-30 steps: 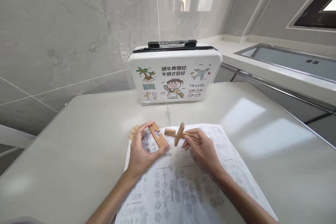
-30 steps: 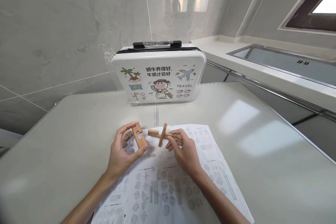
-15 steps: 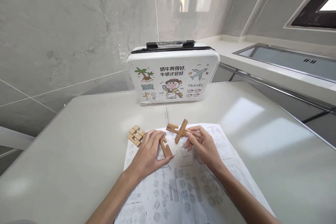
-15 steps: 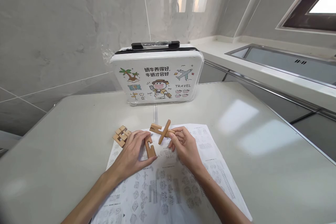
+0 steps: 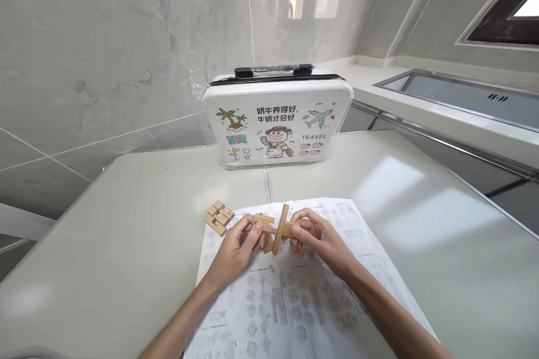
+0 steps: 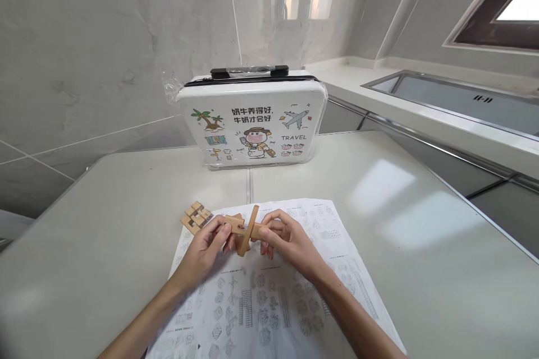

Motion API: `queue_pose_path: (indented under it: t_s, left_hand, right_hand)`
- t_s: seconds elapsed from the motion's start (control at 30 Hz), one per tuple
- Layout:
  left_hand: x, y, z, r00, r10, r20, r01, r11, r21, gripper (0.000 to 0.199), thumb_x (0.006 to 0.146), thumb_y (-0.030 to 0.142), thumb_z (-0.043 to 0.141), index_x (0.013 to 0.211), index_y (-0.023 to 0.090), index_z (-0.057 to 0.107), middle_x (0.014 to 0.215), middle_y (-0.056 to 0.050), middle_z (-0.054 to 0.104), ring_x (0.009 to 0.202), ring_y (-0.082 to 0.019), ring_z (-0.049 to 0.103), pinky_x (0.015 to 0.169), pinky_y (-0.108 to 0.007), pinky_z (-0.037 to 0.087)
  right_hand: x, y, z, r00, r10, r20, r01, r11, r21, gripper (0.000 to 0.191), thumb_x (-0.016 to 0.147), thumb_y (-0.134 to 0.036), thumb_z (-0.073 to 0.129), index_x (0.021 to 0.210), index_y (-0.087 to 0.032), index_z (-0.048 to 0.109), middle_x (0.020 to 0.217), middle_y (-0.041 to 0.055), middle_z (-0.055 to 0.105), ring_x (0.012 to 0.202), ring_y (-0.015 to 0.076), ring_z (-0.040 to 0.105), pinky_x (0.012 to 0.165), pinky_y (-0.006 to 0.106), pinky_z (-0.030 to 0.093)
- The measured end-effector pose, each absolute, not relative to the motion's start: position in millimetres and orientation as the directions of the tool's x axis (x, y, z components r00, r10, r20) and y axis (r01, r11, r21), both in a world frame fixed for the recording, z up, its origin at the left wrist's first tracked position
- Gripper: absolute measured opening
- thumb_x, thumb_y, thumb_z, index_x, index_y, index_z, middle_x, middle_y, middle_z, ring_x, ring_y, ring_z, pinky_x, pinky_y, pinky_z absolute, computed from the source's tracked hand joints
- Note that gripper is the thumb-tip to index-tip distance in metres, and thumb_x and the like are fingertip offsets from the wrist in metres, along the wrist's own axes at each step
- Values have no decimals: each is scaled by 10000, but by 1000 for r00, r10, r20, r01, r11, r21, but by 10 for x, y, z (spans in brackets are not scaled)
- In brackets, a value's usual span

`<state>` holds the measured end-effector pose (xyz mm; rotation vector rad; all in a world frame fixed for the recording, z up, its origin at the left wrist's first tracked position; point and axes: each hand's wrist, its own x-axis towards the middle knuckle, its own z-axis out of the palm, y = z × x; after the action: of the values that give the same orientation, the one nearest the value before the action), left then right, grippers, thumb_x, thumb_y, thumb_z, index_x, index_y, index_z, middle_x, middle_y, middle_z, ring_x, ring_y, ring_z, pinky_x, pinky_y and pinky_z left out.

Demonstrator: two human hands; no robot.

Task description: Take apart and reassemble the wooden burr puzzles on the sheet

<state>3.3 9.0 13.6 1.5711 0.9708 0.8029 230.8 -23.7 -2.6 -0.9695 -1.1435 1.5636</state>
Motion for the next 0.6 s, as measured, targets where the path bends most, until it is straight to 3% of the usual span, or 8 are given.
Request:
queue_pose_path:
  t_s: [0.1, 0.17, 0.33, 0.47, 0.6]
  left_hand:
    - [50, 91, 174, 510, 860, -7, 31, -9, 999, 377, 1070, 524, 499, 903, 190, 556, 723, 19, 528, 660, -136, 460, 680, -290, 407]
    - [57, 92, 186, 546, 838, -15, -12, 25, 1000, 372, 1069, 516, 509, 920, 181, 569, 740, 14, 524, 666, -135, 456, 680, -292, 398]
    - [65, 86, 190, 594, 804, -24, -40, 60, 997, 354, 1072, 478, 522, 900, 173, 575, 759, 0, 530, 690, -139, 474, 714, -307, 406]
    - [71, 77, 168, 576, 817, -24, -90, 93, 992, 343, 1066, 463, 539, 875, 180, 570, 749, -2, 524, 723, -150, 496, 753, -322, 423]
    - [70, 71, 128, 570, 820, -51, -47, 95, 994, 383, 1062, 482, 536, 828, 181, 566, 755, -19, 537, 763, -174, 528, 764, -335, 418]
  right_hand:
    - [2336, -244, -2, -351, 936, 1, -271, -101, -957, 438, 963, -556, 726, 1256, -265, 579, 1201, 76, 692, 851, 173, 661, 816, 342, 540]
    - [2359, -246, 2, -433, 901, 25, -282, -109, -953, 510, 965, -579, 714, 1347, -277, 562, 1320, 102, 649, 956, 199, 669, 916, 387, 531]
    - [2377, -246, -25, -471, 881, 42, -324, -128, -937, 513, 929, -587, 757, 1256, -241, 565, 1104, 88, 725, 950, 229, 690, 896, 400, 536]
    - [2354, -234, -95, -410, 909, 74, -403, -107, -909, 382, 960, -518, 753, 1093, -238, 530, 878, 37, 737, 768, 208, 722, 734, 354, 570]
    - [2351, -231, -179, -339, 940, 45, -428, -112, -897, 424, 912, -517, 809, 1067, -237, 532, 801, 3, 712, 601, 174, 697, 570, 283, 540]
